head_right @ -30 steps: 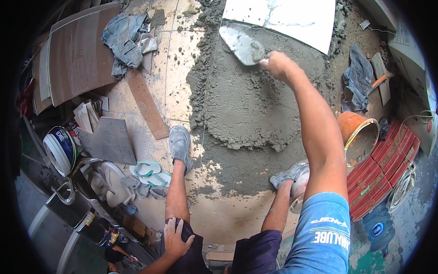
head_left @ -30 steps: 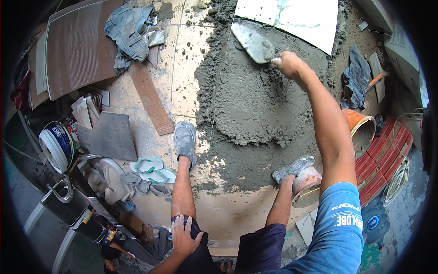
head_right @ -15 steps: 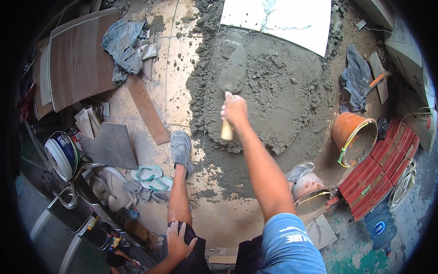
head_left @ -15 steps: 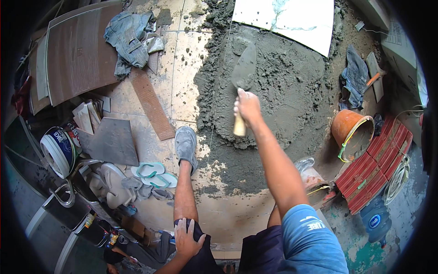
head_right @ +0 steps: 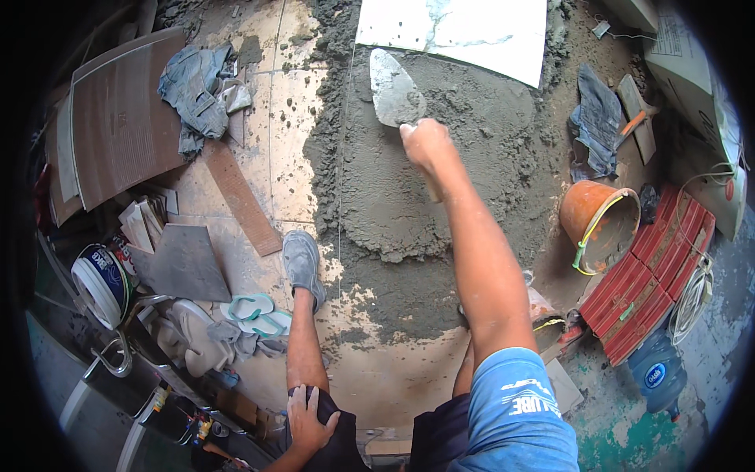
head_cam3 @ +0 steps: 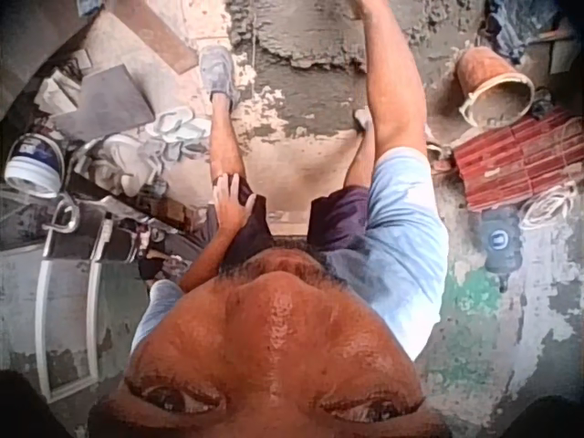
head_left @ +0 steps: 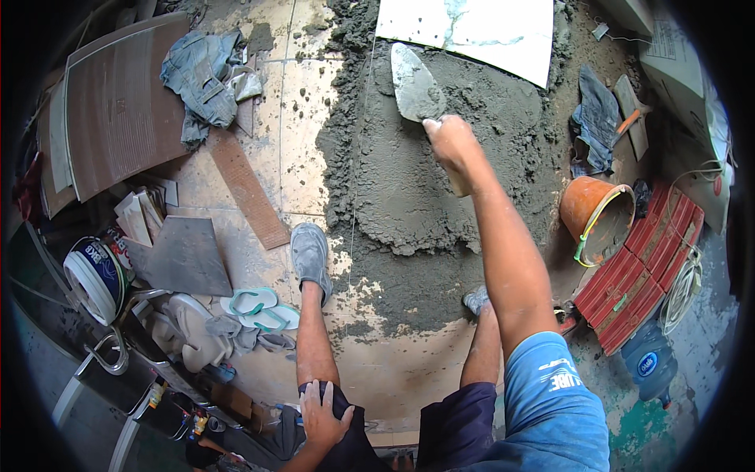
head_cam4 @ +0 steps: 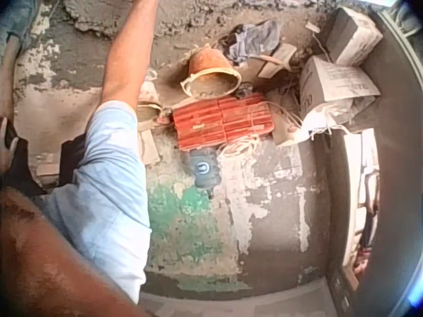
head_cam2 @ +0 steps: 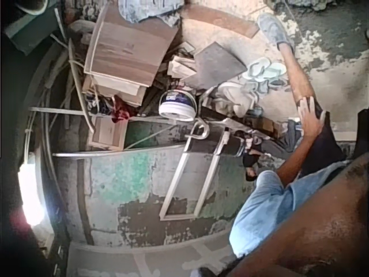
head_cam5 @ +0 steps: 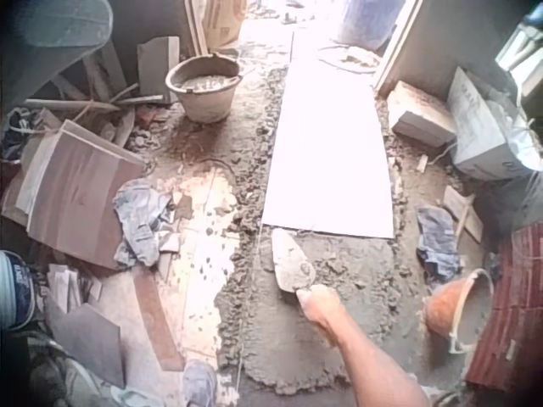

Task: Spreading mortar on the floor using a trowel to prepare for tile placement.

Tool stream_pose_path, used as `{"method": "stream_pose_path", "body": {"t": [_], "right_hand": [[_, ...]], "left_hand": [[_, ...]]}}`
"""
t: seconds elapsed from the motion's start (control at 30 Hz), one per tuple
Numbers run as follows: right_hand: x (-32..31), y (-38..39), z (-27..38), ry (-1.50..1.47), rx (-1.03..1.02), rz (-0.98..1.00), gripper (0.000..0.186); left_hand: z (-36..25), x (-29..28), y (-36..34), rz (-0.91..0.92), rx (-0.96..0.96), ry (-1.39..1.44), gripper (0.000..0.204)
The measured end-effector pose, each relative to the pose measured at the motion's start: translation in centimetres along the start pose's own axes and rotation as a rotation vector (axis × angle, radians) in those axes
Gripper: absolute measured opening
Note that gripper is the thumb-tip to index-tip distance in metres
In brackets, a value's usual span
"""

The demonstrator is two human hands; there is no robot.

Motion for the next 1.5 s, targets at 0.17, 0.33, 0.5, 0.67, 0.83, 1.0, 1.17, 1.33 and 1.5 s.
{"method": "stream_pose_path", "body": {"t": [0.17, 0.33, 0.5, 0.67, 0.83, 1.0, 1.17, 1.33, 1.5], "right_hand": [[-4.5, -1.5, -0.9, 0.254, -0.051, -0.028, 0.050], [-7.6, -2.3, -3.3, 0.297, 0.050, 0.161, 0.047], [-9.9, -3.5, -12.1, 0.416, 0.018, 0.149, 0.051], [-13.1, -2.1, -20.1, 0.392, 0.102, 0.176, 0.054], [-15.8, -1.0, -24.4, 0.133, 0.283, 0.181, 0.048], [-16.1, -0.6, -25.1, -0.014, 0.117, 0.217, 0.038], [-16.4, -0.7, -27.3, 0.033, 0.206, 0.223, 0.044], [-15.4, 0.1, -27.9, 0.027, 0.162, 0.196, 0.048], [-13.3, -3.5, -27.8, 0.022, -0.092, 0.085, 0.050]], "left_hand": [[-0.2, 0.0, 0.2, -0.008, -0.018, 0.005, 0.079], [-0.1, 0.3, 0.4, -0.004, -0.029, -0.013, 0.079], [-0.3, 0.5, 0.4, 0.001, -0.031, -0.020, 0.079], [-0.9, 0.5, 0.1, 0.020, -0.047, -0.052, 0.080], [-1.2, 0.7, 0.2, 0.001, -0.021, -0.089, 0.080], [-1.6, 0.8, 0.2, -0.007, -0.003, -0.140, 0.082], [-2.4, 0.9, 0.0, 0.007, -0.013, -0.170, 0.080], [-2.4, 0.9, 0.0, 0.004, -0.017, -0.197, 0.080], [-2.9, 1.4, -0.2, 0.015, -0.004, -0.218, 0.081]]}}
Point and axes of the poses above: each hand's wrist, its own y-axis away from the middle knuckle, its own x-axis out of the palm, z = x × y, the point moved 3 cm from there along -y, towards the middle knuckle, and after that the axes turned 8 degrees about y, right-handed, at the moved point
